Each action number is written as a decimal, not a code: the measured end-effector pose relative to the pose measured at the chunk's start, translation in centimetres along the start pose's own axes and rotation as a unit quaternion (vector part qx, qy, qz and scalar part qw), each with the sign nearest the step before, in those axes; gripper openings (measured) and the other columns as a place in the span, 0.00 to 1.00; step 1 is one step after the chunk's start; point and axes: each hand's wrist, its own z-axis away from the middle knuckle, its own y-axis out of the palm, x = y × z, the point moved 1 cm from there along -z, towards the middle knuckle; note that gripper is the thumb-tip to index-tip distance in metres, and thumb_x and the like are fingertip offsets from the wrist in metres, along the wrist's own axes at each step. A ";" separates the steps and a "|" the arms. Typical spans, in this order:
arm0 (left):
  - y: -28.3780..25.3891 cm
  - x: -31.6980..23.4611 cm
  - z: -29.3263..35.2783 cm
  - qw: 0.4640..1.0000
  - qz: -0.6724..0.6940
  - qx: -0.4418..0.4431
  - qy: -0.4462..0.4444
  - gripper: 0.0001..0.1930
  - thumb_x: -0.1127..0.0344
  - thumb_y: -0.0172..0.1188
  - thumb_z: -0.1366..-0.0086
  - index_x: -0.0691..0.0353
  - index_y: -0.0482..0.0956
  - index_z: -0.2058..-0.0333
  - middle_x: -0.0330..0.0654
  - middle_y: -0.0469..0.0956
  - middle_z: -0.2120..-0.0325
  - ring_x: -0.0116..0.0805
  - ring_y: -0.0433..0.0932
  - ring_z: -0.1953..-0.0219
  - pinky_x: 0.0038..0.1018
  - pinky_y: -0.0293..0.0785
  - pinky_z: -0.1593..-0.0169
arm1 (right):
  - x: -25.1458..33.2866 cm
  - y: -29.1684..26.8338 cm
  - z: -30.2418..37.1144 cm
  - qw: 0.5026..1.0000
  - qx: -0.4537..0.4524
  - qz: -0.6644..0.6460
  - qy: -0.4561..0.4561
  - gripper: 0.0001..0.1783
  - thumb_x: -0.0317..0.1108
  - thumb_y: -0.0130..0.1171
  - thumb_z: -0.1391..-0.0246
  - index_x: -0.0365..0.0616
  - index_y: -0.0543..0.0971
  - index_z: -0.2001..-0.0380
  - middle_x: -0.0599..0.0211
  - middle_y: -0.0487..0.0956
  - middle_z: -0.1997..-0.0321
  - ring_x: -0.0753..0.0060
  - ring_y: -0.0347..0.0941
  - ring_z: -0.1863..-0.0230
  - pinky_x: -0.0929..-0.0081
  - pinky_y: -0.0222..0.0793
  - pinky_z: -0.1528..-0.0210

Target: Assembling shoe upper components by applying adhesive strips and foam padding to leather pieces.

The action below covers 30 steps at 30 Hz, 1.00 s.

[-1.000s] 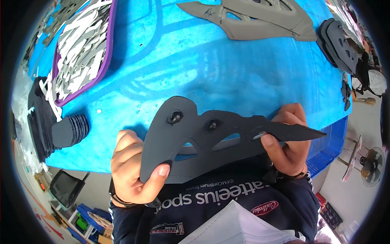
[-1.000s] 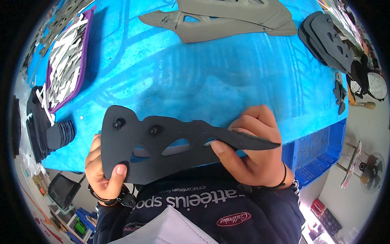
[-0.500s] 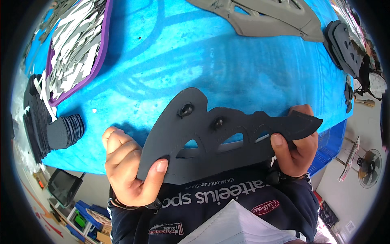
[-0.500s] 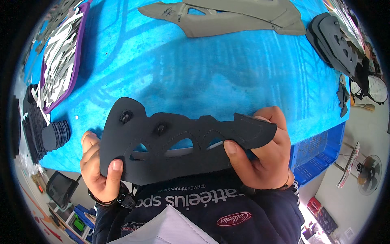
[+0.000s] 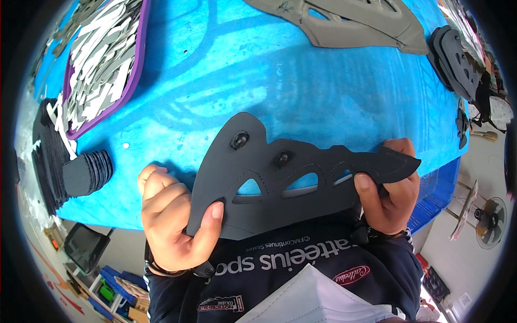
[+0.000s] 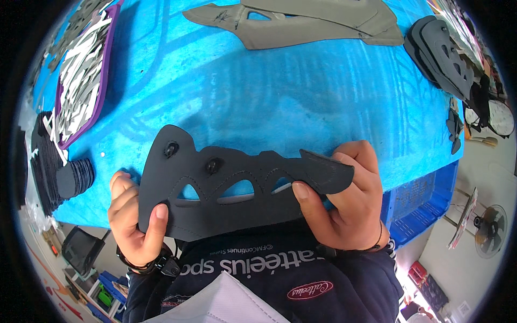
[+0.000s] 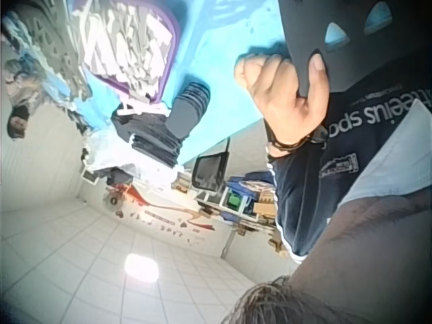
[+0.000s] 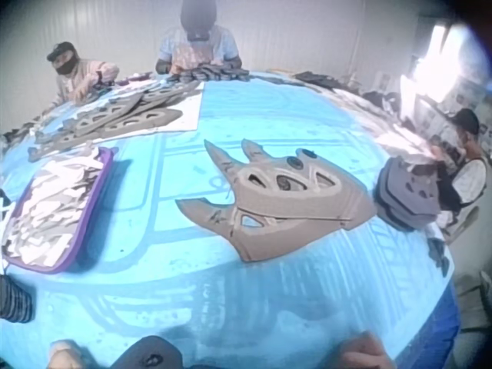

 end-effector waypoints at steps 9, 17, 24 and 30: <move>-0.1 0.0 0.0 1.000 -0.016 0.009 0.003 0.08 0.73 0.61 0.62 0.65 0.68 0.88 0.38 0.62 0.89 0.35 0.58 0.81 0.32 0.53 0.66 | 0.1 0.2 0.1 1.000 -0.005 0.005 0.004 0.11 0.23 0.62 0.66 0.37 0.77 0.72 0.65 0.69 0.80 0.65 0.61 0.75 0.74 0.56 0.75; 0.1 0.0 -0.1 0.999 -0.030 0.007 0.008 0.12 0.73 0.61 0.63 0.63 0.65 0.90 0.37 0.60 0.90 0.35 0.58 0.81 0.32 0.53 0.67 | 0.4 0.1 -0.1 1.000 -0.006 0.025 0.013 0.11 0.23 0.62 0.66 0.38 0.77 0.72 0.67 0.68 0.81 0.65 0.61 0.75 0.74 0.56 0.75; 0.3 -0.4 -0.3 0.997 -0.079 0.011 0.004 0.15 0.72 0.63 0.62 0.61 0.62 0.91 0.37 0.59 0.89 0.36 0.58 0.80 0.32 0.53 0.66 | 0.4 0.9 0.3 0.990 -0.010 0.132 -0.044 0.10 0.25 0.63 0.66 0.40 0.77 0.74 0.68 0.65 0.81 0.64 0.61 0.74 0.72 0.57 0.73; 0.1 0.0 0.4 0.998 -0.062 -0.010 0.027 0.12 0.71 0.65 0.59 0.64 0.67 0.86 0.40 0.63 0.87 0.38 0.61 0.79 0.31 0.58 0.68 | 1.0 -0.2 -0.1 1.000 -0.016 -0.002 0.003 0.10 0.24 0.64 0.65 0.42 0.72 0.78 0.65 0.68 0.75 0.63 0.65 0.70 0.71 0.60 0.67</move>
